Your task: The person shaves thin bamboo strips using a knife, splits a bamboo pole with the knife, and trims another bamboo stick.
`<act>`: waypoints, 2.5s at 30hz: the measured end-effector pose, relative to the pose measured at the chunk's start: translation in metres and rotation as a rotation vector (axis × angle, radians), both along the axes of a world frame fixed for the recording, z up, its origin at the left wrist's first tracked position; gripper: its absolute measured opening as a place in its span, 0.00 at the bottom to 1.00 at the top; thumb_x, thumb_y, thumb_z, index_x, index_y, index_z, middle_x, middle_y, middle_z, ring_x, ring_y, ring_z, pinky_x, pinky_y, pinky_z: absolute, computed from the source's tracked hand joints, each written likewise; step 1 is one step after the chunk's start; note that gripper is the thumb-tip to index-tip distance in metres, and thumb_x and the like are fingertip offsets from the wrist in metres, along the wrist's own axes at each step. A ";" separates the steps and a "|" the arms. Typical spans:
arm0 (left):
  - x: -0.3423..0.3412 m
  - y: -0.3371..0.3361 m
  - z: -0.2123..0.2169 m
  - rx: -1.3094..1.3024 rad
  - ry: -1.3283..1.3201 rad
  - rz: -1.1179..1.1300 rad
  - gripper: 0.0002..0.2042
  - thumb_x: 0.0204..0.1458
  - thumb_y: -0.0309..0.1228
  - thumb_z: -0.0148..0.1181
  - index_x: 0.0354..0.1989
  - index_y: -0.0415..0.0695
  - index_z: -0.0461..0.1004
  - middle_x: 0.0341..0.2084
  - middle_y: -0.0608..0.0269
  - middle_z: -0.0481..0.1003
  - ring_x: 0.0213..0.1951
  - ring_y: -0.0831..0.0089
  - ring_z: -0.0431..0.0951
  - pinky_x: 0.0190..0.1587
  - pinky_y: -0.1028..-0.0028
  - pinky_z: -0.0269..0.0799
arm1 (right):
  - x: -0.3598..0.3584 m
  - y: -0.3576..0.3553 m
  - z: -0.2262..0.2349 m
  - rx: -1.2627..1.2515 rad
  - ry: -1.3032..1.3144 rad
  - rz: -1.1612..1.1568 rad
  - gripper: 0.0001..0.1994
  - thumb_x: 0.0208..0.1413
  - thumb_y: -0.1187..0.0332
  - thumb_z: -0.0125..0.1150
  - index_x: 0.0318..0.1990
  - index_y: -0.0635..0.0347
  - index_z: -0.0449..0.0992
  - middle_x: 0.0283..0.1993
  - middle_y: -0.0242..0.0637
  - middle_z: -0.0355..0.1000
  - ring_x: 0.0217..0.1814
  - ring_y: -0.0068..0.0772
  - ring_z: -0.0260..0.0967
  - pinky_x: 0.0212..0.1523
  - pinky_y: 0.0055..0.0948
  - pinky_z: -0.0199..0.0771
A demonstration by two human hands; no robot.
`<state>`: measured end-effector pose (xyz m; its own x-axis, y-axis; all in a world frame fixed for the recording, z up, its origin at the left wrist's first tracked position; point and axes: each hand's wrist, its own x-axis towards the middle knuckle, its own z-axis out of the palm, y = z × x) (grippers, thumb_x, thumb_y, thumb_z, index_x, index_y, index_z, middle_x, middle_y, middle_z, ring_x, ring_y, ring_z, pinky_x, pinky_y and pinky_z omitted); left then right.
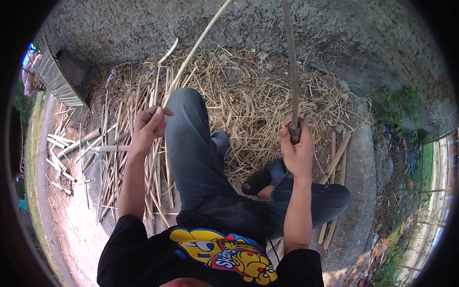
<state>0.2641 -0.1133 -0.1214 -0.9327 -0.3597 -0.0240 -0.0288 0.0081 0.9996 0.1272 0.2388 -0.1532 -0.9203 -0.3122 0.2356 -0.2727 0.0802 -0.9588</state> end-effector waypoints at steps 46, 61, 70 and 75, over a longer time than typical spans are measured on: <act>0.148 0.003 -0.098 -0.670 -0.372 -0.126 0.19 0.66 0.37 0.52 0.23 0.38 0.65 0.13 0.59 0.61 0.19 0.72 0.60 0.24 0.66 0.59 | -0.040 -0.069 -0.056 0.303 0.100 0.444 0.22 0.63 0.50 0.61 0.41 0.64 0.75 0.20 0.30 0.61 0.22 0.22 0.58 0.25 0.29 0.59; 0.148 -0.027 -0.093 -0.553 -0.451 -0.258 0.22 0.70 0.42 0.42 0.32 0.39 0.76 0.11 0.62 0.62 0.16 0.71 0.65 0.24 0.67 0.62 | -0.130 -0.031 -0.031 0.065 -0.385 -0.115 0.24 0.65 0.46 0.54 0.28 0.59 0.70 0.19 0.27 0.64 0.14 0.17 0.58 0.15 0.23 0.60; 0.144 -0.028 -0.093 -0.707 -0.463 -0.300 0.21 0.70 0.39 0.40 0.30 0.39 0.72 0.13 0.54 0.66 0.17 0.58 0.71 0.25 0.64 0.66 | -0.082 -0.031 -0.034 0.101 -0.553 0.133 0.24 0.65 0.46 0.54 0.27 0.58 0.69 0.16 0.26 0.61 0.11 0.17 0.55 0.12 0.23 0.59; 0.145 -0.025 -0.099 -0.760 -0.411 -0.249 0.20 0.70 0.38 0.41 0.29 0.38 0.70 0.16 0.50 0.69 0.20 0.49 0.74 0.26 0.61 0.68 | -0.109 -0.027 -0.016 0.037 -0.498 0.013 0.25 0.64 0.45 0.55 0.27 0.59 0.70 0.16 0.26 0.62 0.11 0.15 0.56 0.12 0.22 0.58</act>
<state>0.4088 -0.1385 -0.2199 -0.9561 -0.2032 -0.2110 -0.2921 0.7171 0.6328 0.0181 0.2115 -0.1693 -0.9140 -0.3247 -0.2432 0.2166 0.1164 -0.9693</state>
